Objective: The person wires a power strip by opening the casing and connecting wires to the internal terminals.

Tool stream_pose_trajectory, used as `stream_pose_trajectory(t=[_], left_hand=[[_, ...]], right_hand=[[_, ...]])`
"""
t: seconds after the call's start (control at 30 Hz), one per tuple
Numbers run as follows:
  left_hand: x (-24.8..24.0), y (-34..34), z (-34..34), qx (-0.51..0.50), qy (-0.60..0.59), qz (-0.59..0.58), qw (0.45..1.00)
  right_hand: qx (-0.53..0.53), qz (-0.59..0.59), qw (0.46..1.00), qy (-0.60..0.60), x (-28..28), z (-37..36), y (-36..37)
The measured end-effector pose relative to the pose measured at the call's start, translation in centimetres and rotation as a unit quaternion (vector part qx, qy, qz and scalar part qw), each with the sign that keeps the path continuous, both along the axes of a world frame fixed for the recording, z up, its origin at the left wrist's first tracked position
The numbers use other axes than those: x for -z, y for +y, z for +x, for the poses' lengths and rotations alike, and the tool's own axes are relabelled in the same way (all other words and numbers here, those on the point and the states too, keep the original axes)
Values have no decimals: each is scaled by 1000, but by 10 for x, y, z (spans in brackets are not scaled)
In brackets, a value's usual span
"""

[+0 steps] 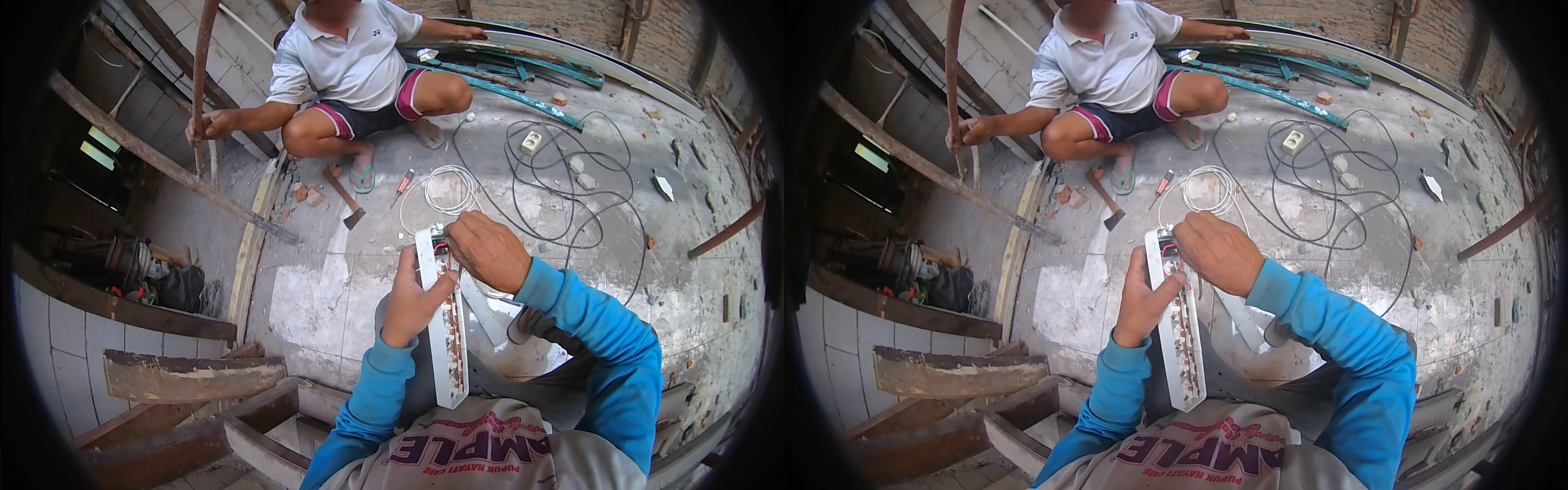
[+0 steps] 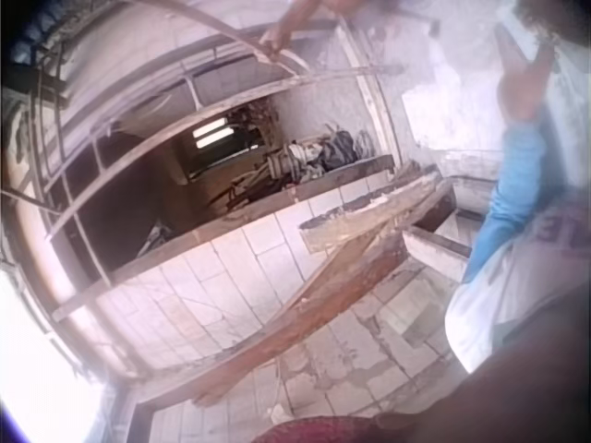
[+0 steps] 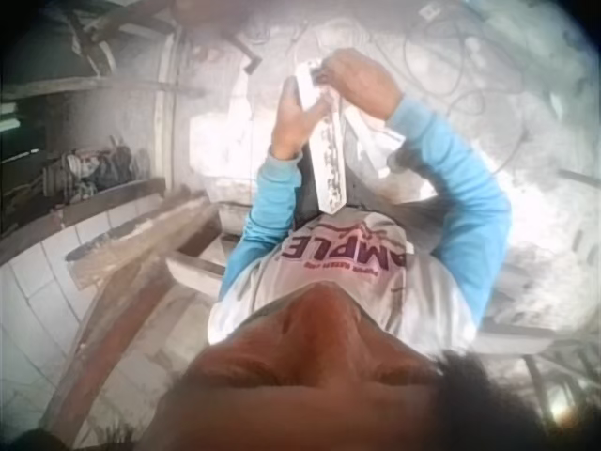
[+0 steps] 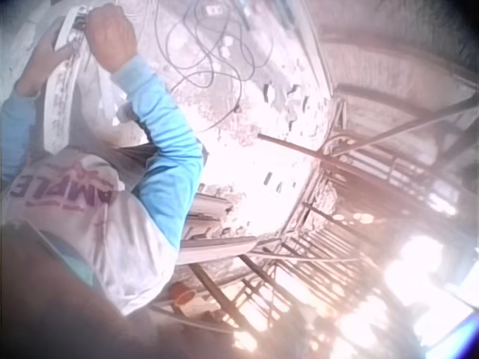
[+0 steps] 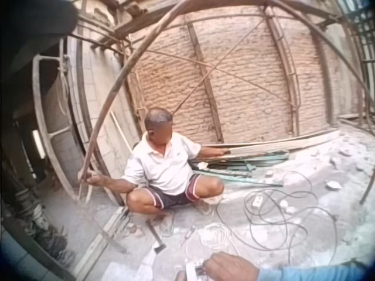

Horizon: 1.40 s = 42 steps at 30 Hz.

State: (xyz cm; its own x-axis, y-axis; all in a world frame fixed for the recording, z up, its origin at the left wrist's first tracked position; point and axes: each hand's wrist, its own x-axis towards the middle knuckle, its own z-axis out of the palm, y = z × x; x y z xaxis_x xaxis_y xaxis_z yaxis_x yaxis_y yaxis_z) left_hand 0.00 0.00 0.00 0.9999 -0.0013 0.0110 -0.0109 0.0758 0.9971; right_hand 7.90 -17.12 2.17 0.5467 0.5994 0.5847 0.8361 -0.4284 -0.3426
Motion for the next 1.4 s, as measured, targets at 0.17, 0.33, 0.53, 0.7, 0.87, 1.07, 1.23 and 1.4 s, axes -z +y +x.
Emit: stream_pose_trajectory(t=[0.17, 0.33, 0.53, 0.7, 0.87, 1.07, 1.23, 1.4], left_hand=[[-13, -13, -6, -83, -69, 104, 989], [-12, -16, -2, -162, -179, 253, 937], [-18, -18, 0, -174, -212, 273, 922], [-16, -16, 5, -121, -182, 54, 974], [-27, -9, 3, -60, -103, -83, 989], [-18, 4, 1, -45, -76, -57, 994], [-15, 8, 1, -35, -64, -59, 996], [-20, 7, -2, -11, -37, -94, 995]], right_hand=[[46, 37, 998, -4, -8, -14, 5], [45, 98, 991, 73, -21, -17, 6], [32, 118, 968, 221, -43, -14, 1], [-6, 134, 971, 198, -42, -11, 2], [-61, 225, 924, 303, -27, -11, 6], [-47, 181, 933, 309, -27, -2, 6], [-67, 148, 952, 261, -38, 0, 2], [-102, 129, 961, 223, -35, 5, -2]])
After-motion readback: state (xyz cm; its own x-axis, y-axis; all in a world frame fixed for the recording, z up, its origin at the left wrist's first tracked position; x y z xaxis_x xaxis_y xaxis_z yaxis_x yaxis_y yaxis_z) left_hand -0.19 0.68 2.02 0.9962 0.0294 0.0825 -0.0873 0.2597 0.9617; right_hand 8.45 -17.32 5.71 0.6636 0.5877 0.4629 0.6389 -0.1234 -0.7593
